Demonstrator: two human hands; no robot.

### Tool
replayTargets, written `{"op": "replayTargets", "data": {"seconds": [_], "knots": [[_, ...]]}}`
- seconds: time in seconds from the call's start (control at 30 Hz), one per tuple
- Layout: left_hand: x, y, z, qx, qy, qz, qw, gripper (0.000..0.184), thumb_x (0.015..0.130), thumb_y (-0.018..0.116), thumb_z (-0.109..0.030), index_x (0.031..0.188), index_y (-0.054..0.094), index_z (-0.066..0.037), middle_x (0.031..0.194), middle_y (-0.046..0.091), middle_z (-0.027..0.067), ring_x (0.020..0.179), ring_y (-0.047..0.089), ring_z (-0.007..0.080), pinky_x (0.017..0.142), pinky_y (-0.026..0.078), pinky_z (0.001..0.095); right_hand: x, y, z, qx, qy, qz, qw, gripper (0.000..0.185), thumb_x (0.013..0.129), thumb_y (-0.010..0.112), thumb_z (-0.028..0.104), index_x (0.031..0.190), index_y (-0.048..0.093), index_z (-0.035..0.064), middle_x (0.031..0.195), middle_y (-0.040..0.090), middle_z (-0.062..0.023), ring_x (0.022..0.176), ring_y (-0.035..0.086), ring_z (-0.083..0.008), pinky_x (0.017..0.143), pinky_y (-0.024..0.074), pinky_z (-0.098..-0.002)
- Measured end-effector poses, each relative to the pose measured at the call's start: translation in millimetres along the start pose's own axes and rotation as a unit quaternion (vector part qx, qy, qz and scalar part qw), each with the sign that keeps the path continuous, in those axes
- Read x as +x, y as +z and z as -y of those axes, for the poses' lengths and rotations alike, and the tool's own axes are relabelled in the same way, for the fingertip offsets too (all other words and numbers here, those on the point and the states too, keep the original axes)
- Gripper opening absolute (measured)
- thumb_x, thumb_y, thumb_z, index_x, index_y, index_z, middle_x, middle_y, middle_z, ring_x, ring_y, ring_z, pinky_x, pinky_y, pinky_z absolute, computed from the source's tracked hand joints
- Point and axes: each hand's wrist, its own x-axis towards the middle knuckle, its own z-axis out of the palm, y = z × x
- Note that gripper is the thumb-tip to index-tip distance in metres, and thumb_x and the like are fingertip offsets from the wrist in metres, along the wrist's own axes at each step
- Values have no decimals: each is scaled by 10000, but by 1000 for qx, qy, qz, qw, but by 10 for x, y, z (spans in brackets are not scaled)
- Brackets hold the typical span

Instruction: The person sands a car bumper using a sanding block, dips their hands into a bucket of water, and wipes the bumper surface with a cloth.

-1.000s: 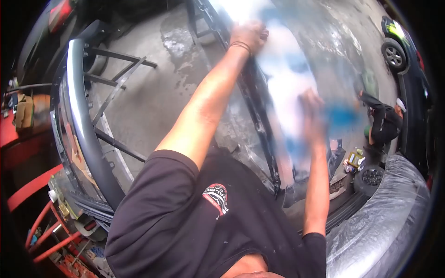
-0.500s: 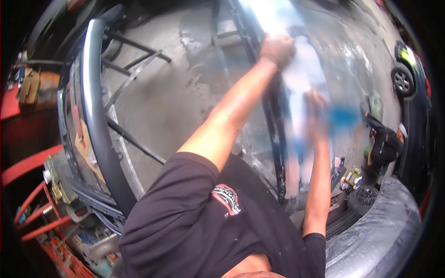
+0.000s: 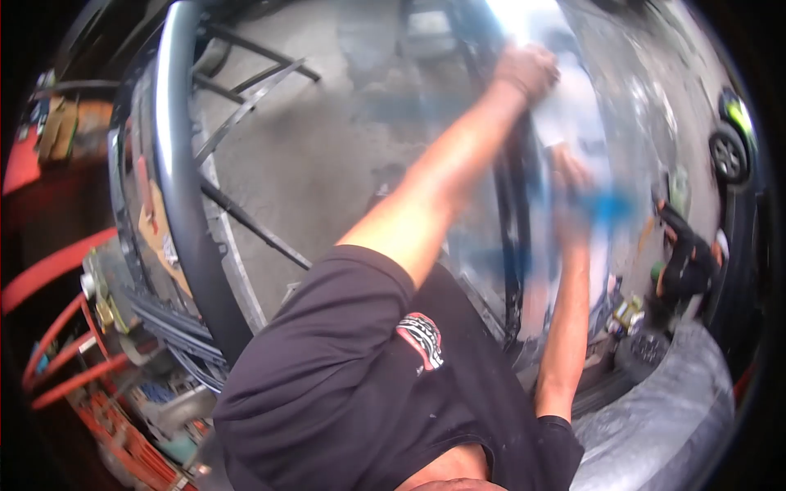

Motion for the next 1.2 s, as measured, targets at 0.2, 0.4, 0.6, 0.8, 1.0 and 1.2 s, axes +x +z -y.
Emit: {"op": "replayTargets", "data": {"seconds": [0.2,0.4,0.6,0.8,1.0,1.2], "knots": [[-25,6,-13,15,22,-57,998,318,1002,639,-394,1193,787,-187,1222,786,100,1222,712,330,1167,431,559,-720,-438,314,43,-5,-9,999,416,993,715,106,1407,722,62,1291,766,-188,1192,710,-409,1061,528,-503],[29,53,81,70,-17,134,988,465,1037,564,-423,1437,680,-217,1134,812,194,1067,788,395,963,613,528,93,-1,105,50,69,-39,996,411,982,738,129,1392,747,138,1335,743,-131,1201,678,-375,1085,494,-486],[-30,-245,-127,24,-64,128,989,464,1065,511,-482,1423,698,-251,1205,797,202,1135,764,409,1026,581,555,-782,-360,260,61,-5,-47,997,396,987,769,197,1378,771,135,1304,753,-175,1198,693,-355,1084,500,-489],[-2,56,116,3,-47,92,995,501,1056,514,-531,1303,787,-192,1176,793,235,1134,759,434,1007,582,545,88,-89,324,90,44,-35,994,393,971,763,202,1353,773,112,1249,769,-150,1192,691,-361,1097,512,-477],[40,-14,44,24,-104,116,988,550,1041,508,-549,1185,818,-118,1136,774,294,1126,747,460,996,574,564,-2140,-790,240,92,116,9,989,445,922,807,155,1360,776,82,1342,760,-138,1222,697,-344,1107,524,-468],[21,-35,114,-16,-18,97,995,574,1019,569,-520,1490,664,-205,1171,780,273,1153,751,426,1026,585,530,-2131,-771,430,-26,102,-16,994,379,951,791,205,1316,787,104,1327,779,-94,1188,730,-285,1077,528,-458]]}}
